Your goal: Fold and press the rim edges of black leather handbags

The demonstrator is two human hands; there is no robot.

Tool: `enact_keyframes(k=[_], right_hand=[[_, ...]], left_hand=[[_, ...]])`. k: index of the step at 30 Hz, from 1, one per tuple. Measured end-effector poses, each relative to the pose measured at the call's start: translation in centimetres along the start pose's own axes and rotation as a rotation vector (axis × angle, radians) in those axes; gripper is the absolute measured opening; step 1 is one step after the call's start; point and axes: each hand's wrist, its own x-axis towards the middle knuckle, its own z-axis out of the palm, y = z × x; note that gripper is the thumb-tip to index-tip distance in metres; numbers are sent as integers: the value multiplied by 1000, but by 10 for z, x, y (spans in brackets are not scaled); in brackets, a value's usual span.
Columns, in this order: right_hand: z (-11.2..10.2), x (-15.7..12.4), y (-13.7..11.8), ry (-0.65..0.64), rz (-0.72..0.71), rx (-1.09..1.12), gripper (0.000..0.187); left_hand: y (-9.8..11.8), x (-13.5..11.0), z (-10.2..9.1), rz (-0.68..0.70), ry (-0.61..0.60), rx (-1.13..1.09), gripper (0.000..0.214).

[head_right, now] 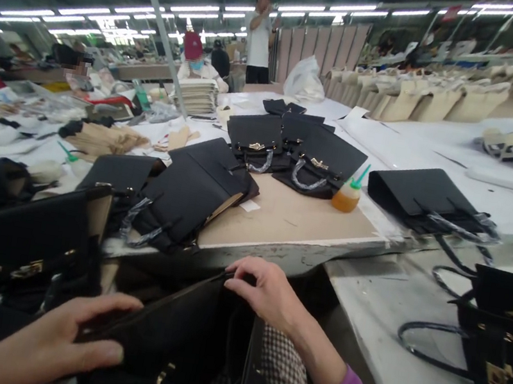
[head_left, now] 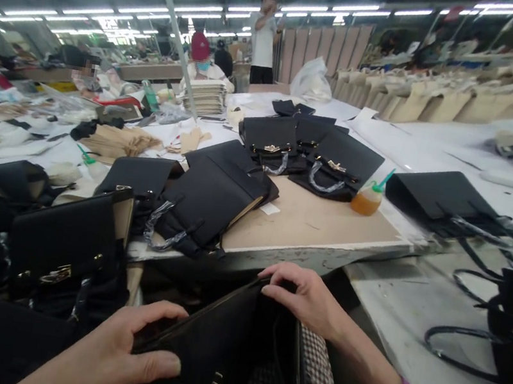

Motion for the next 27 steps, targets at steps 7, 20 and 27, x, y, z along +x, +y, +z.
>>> enact_keyframes(k=[7,20,27], right_hand=[[13,-1,-3,65,18,-14,25],[25,-9,-5,149,57,-143,26],[18,-12,-4,91,55,-126,28]], left_hand=[[-22,-8,8,23,235,-3,34],[-48,-9,12,303,396,232,30],[-47,-16,14,149,384,-47,32]])
